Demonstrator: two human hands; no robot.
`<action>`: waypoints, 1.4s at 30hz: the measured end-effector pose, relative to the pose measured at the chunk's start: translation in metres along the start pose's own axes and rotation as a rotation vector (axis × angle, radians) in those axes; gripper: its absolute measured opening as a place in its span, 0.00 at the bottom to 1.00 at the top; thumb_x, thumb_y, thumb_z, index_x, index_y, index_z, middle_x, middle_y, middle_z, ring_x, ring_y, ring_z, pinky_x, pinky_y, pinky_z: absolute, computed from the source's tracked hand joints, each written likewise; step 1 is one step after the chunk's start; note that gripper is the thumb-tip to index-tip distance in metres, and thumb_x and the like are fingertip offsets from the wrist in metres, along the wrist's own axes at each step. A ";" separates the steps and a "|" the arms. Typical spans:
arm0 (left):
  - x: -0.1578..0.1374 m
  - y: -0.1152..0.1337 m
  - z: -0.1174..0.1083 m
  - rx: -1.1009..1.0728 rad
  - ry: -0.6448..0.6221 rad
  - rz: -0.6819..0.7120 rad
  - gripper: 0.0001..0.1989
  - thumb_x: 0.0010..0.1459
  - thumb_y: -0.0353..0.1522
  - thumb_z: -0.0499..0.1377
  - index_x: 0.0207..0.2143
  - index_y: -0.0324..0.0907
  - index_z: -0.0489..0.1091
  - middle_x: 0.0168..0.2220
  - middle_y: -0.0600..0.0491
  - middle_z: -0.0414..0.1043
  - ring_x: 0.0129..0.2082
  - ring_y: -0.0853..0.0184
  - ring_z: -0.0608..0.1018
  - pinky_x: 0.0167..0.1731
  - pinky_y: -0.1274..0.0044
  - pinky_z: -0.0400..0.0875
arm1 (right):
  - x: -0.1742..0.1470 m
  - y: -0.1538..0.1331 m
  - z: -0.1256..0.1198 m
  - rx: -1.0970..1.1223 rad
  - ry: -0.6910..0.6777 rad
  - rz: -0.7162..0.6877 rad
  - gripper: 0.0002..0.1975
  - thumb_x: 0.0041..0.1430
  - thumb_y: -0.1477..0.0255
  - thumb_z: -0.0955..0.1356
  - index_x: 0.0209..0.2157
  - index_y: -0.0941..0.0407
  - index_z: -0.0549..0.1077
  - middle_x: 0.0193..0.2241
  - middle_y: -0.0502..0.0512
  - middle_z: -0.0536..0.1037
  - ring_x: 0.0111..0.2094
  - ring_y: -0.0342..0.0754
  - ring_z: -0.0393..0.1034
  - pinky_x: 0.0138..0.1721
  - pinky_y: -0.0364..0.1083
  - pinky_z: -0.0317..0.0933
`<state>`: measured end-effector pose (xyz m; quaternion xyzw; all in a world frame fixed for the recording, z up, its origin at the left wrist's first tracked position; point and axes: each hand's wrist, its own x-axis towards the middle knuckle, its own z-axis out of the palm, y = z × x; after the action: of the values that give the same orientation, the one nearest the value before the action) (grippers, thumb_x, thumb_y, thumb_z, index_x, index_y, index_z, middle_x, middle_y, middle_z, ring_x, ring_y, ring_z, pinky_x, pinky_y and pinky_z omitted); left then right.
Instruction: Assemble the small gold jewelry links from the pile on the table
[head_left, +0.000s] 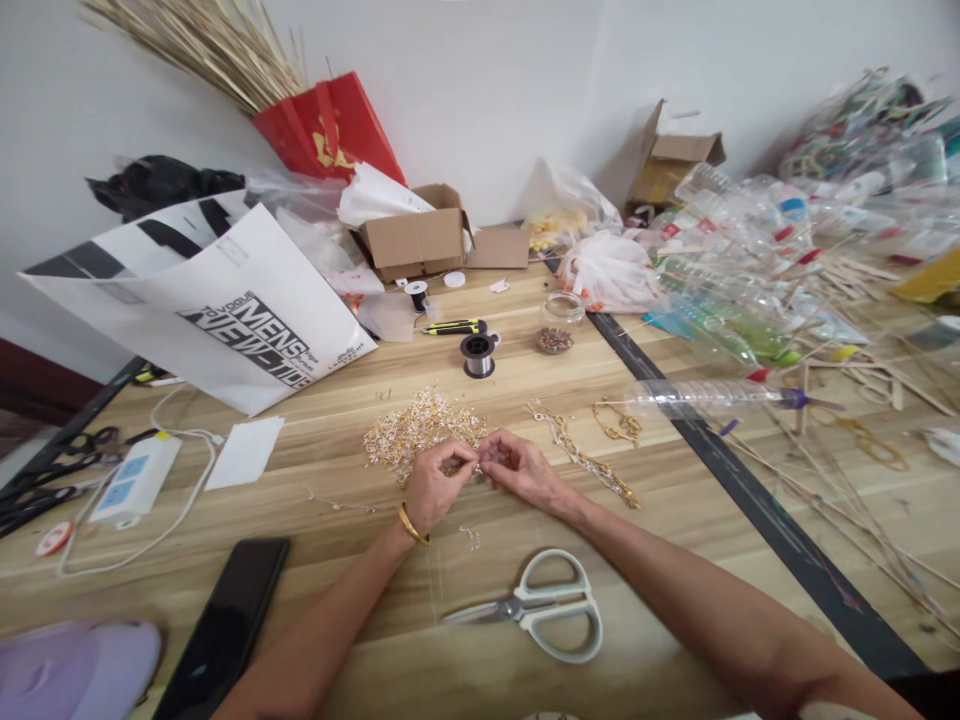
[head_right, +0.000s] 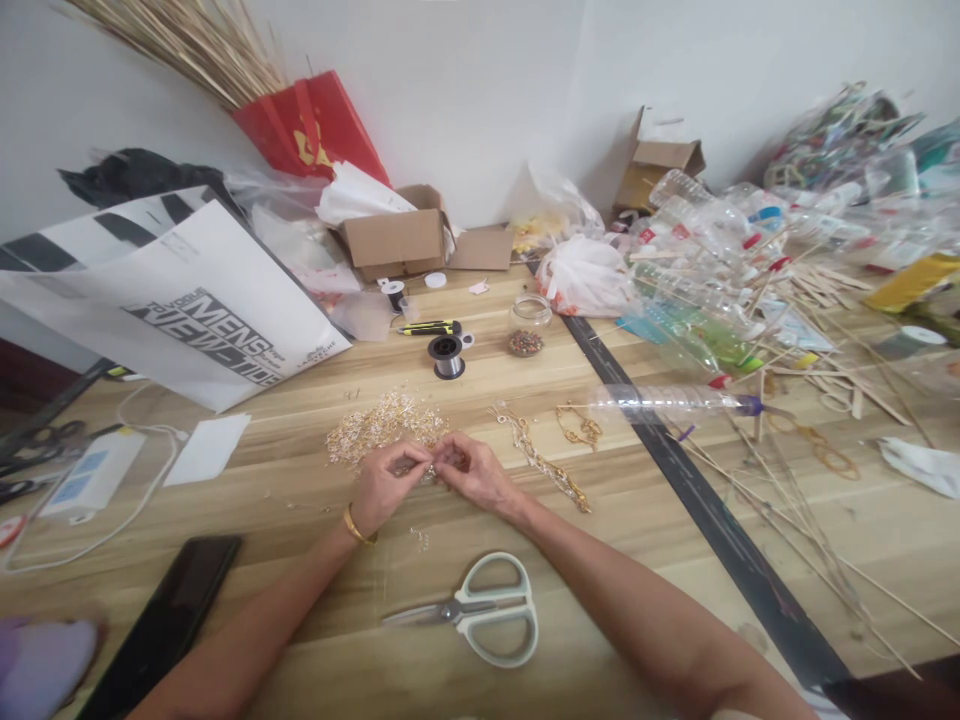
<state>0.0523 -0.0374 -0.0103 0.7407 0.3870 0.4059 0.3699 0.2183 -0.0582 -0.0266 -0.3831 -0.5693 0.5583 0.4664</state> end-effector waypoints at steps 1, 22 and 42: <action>0.000 -0.001 0.000 -0.004 0.002 0.009 0.02 0.50 0.25 0.59 0.26 0.39 0.71 0.29 0.51 0.74 0.30 0.69 0.76 0.33 0.78 0.72 | 0.000 0.000 0.000 0.011 -0.002 0.011 0.09 0.54 0.70 0.68 0.35 0.59 0.67 0.22 0.48 0.71 0.21 0.39 0.66 0.22 0.39 0.62; 0.000 0.004 0.004 0.168 0.056 0.299 0.06 0.52 0.22 0.57 0.26 0.39 0.68 0.28 0.51 0.72 0.31 0.70 0.74 0.33 0.78 0.69 | 0.002 -0.001 -0.002 0.013 -0.059 0.047 0.10 0.56 0.67 0.66 0.34 0.60 0.71 0.20 0.47 0.70 0.18 0.38 0.64 0.21 0.38 0.61; 0.004 0.009 -0.004 -0.283 0.038 -0.176 0.04 0.50 0.29 0.61 0.25 0.38 0.70 0.34 0.49 0.75 0.37 0.66 0.76 0.38 0.75 0.70 | 0.000 0.002 -0.002 -0.146 -0.008 0.012 0.13 0.59 0.63 0.64 0.28 0.58 0.67 0.18 0.48 0.70 0.17 0.39 0.62 0.20 0.38 0.57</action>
<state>0.0530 -0.0364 0.0001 0.6365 0.3963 0.4363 0.4974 0.2202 -0.0579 -0.0286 -0.4170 -0.6082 0.5196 0.4315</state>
